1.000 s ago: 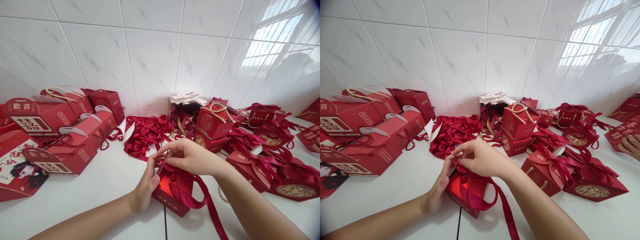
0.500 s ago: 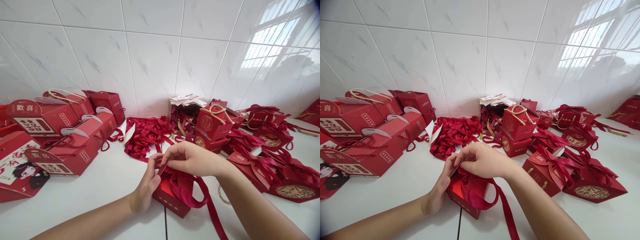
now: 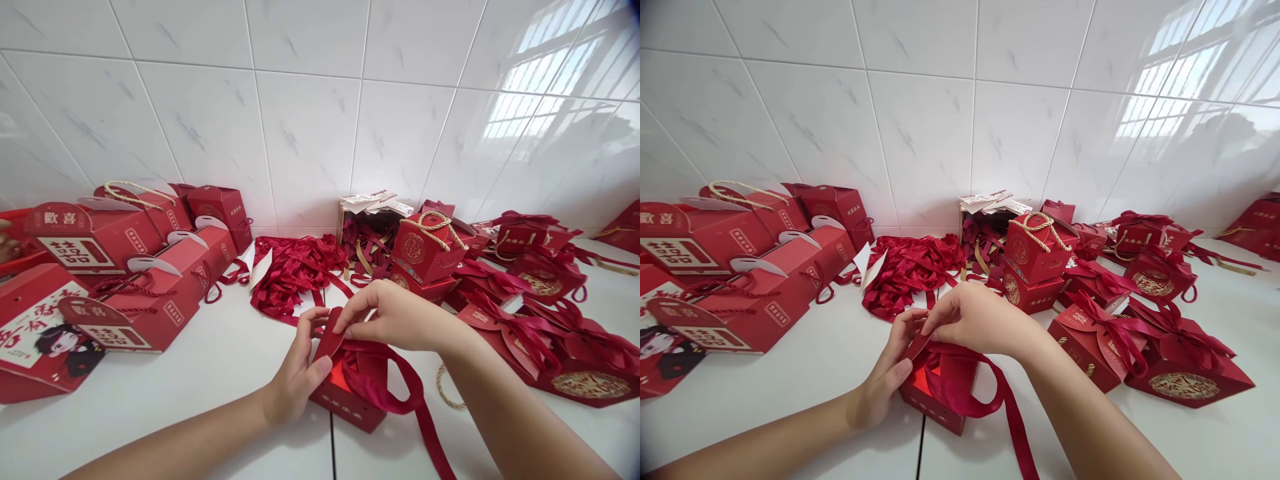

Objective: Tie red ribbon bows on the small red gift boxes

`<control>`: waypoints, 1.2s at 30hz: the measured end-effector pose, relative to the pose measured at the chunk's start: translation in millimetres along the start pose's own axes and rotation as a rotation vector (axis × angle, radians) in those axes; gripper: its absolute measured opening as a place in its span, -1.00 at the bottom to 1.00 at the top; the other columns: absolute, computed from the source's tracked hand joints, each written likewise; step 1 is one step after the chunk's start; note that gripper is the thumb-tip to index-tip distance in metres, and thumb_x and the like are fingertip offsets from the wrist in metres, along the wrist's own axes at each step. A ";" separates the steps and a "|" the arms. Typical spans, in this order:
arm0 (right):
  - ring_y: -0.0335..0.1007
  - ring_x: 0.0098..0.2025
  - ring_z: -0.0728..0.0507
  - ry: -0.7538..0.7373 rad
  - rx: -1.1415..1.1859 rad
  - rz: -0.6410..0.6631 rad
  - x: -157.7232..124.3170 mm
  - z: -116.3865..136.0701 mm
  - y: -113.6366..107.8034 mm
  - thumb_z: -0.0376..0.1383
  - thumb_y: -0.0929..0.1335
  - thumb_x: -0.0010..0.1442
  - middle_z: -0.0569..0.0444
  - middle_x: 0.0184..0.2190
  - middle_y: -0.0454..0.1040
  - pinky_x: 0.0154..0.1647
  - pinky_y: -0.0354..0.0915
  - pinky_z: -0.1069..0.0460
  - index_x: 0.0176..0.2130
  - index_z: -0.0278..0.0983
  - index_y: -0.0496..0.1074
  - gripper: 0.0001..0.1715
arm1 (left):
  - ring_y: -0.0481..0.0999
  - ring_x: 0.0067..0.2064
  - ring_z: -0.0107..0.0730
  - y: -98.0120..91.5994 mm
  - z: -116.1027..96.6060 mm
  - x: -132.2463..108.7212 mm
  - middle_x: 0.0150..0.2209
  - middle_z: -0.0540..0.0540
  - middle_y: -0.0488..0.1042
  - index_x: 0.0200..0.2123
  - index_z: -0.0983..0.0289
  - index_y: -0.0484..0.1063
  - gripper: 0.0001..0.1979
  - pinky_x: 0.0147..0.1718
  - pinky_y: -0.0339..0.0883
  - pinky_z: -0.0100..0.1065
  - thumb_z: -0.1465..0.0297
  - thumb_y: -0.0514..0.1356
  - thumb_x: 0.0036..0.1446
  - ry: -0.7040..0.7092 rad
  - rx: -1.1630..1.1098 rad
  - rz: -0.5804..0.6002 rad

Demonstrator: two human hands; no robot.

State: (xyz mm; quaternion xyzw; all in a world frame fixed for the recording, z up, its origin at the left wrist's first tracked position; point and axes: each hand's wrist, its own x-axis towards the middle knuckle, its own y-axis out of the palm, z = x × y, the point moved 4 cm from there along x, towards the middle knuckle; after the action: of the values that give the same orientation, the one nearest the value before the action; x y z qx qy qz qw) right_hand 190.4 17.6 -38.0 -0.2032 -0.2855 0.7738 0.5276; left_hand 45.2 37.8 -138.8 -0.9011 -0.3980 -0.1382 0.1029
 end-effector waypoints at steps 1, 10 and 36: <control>0.43 -0.35 -0.02 -0.020 -0.029 -0.029 0.0 0.5 -0.6 -0.39 0.36 0.06 0.16 -0.39 0.54 -0.34 0.31 0.12 -0.33 -0.18 0.60 -0.79 | 0.15 0.14 -0.06 -0.1 -0.1 -0.3 0.09 0.17 0.15 0.13 0.12 -0.02 -0.43 0.09 0.10 -0.05 -0.01 0.02 0.16 -0.010 0.012 -0.005; 0.34 -0.37 -0.01 -0.170 -0.345 -0.254 1.8 -0.5 -6.4 -0.40 0.44 0.03 0.16 -0.38 0.47 -0.38 0.25 0.10 -0.40 -0.10 0.60 -0.83 | 0.14 0.16 -0.12 -5.5 -3.8 3.3 0.12 0.16 0.16 0.14 0.12 -0.01 -0.46 0.12 0.08 -0.12 0.09 0.08 0.17 -0.068 0.185 -0.136; 0.45 -0.30 -0.06 -0.615 -0.041 -0.897 -72.6 65.4 -38.4 -0.47 0.38 0.12 0.10 -0.38 0.50 -0.25 0.40 0.02 -0.33 -0.21 0.50 -0.84 | 0.43 -0.01 -0.09 -10.9 -131.6 47.8 -0.07 0.10 0.47 -0.17 0.13 0.52 -0.75 0.01 0.29 -0.08 0.24 0.09 0.21 0.115 0.506 -0.088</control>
State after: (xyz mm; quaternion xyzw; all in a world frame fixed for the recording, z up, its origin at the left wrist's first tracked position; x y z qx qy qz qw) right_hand 203.3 -54.2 37.5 0.1643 -0.5004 0.4907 0.6941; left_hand 45.9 39.0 1.7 -0.8191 -0.4522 -0.0894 0.3415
